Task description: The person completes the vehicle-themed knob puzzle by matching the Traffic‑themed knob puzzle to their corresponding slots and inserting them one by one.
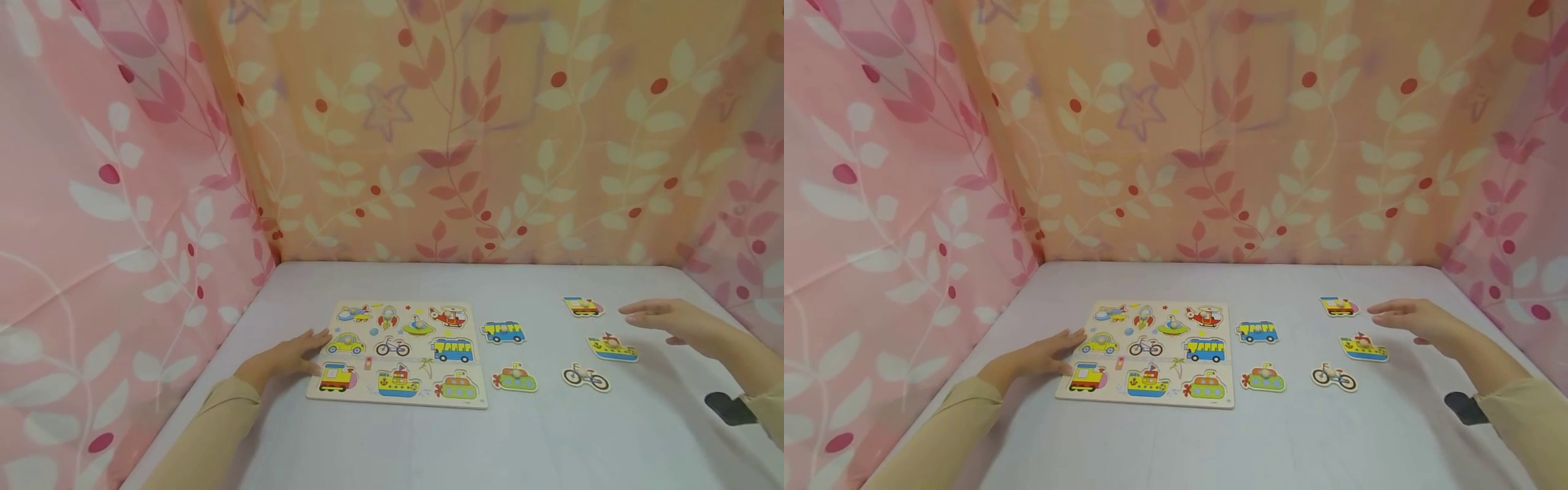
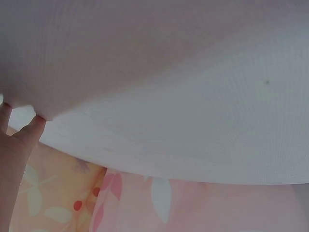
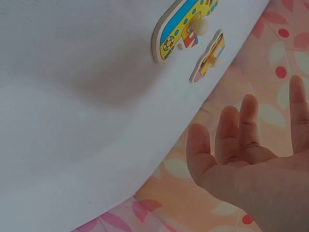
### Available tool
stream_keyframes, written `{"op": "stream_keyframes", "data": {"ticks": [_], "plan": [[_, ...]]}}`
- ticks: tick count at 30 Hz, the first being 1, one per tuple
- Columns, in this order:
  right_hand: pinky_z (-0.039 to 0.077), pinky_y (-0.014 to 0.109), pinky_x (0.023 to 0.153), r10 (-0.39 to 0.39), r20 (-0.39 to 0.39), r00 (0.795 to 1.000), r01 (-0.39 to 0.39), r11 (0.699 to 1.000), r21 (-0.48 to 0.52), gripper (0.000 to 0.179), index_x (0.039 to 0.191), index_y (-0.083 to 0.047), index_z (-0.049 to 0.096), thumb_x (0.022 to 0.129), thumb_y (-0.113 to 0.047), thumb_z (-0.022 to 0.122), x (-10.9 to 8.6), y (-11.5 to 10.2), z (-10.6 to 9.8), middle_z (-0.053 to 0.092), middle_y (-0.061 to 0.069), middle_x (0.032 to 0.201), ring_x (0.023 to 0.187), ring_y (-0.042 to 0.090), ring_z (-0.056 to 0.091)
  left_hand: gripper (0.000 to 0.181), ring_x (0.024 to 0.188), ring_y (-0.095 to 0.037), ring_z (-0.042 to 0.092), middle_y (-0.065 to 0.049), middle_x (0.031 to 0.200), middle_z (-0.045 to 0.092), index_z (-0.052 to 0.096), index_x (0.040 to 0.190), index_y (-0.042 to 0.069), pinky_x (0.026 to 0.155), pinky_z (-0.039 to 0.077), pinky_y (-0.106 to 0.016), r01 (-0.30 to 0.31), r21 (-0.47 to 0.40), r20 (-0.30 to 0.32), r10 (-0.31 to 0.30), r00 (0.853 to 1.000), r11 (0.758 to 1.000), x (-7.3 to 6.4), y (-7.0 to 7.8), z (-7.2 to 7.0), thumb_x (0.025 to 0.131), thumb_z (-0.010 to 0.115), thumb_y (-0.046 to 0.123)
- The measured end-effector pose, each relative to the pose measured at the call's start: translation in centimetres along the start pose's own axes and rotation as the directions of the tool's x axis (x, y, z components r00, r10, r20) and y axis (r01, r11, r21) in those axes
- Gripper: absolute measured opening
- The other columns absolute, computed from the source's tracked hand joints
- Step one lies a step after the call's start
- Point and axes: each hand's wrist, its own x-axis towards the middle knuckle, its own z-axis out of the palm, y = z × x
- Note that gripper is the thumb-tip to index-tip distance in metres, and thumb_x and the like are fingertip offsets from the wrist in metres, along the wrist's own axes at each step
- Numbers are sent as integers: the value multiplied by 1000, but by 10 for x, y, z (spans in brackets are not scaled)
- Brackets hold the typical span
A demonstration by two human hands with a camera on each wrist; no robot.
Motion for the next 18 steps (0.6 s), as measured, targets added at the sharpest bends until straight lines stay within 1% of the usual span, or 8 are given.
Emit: {"op": "stream_keyframes", "data": {"ticks": [4, 9, 11, 15, 18], "plan": [[50, 57, 78, -4, 4, 1000, 4, 1000, 9, 67, 141, 10, 36, 100, -40, 51, -1, 3, 2, 28, 41, 143, 122, 58, 29, 80, 146, -38, 10, -11, 159, 23, 36, 151, 19, 110, 14, -67, 6, -8, 4, -6, 1000, 1000, -1, 3, -1, 83, 75, 31], [50, 56, 79, 0, 14, 1000, 0, 1000, 29, 64, 140, 11, 36, 101, -38, 50, -3, 5, 4, 27, 41, 143, 123, 59, 29, 80, 146, -40, 11, -14, 159, 23, 36, 151, 17, 109, 14, -67, -13, -1, 6, 13, 1000, 1000, -2, 7, -2, 83, 75, 31], [50, 57, 78, -10, 21, 1000, 9, 999, 33, 63, 140, 12, 36, 101, -36, 49, -3, 5, 4, 26, 42, 143, 123, 60, 29, 80, 145, -41, 11, -16, 159, 22, 36, 151, 17, 109, 15, -68, -17, 7, 5, 17, 1000, 1000, -3, 8, -3, 83, 75, 31], [50, 57, 78, -28, 18, 999, 28, 999, 33, 61, 139, 11, 38, 101, -35, 49, -2, 4, 7, 27, 42, 143, 123, 60, 30, 81, 145, -41, 11, -16, 159, 22, 36, 152, 18, 109, 15, -68, -3, 8, 5, 3, 1000, 1000, -5, 8, -3, 83, 75, 31], [50, 56, 78, -38, 10, 999, 37, 998, 44, 59, 139, 11, 40, 101, -34, 50, -1, 4, 10, 30, 41, 142, 124, 59, 30, 80, 146, -40, 11, -15, 159, 23, 36, 151, 17, 109, 14, -67, -8, 3, 7, 8, 1000, 1000, -5, 7, -2, 83, 75, 30]]}}
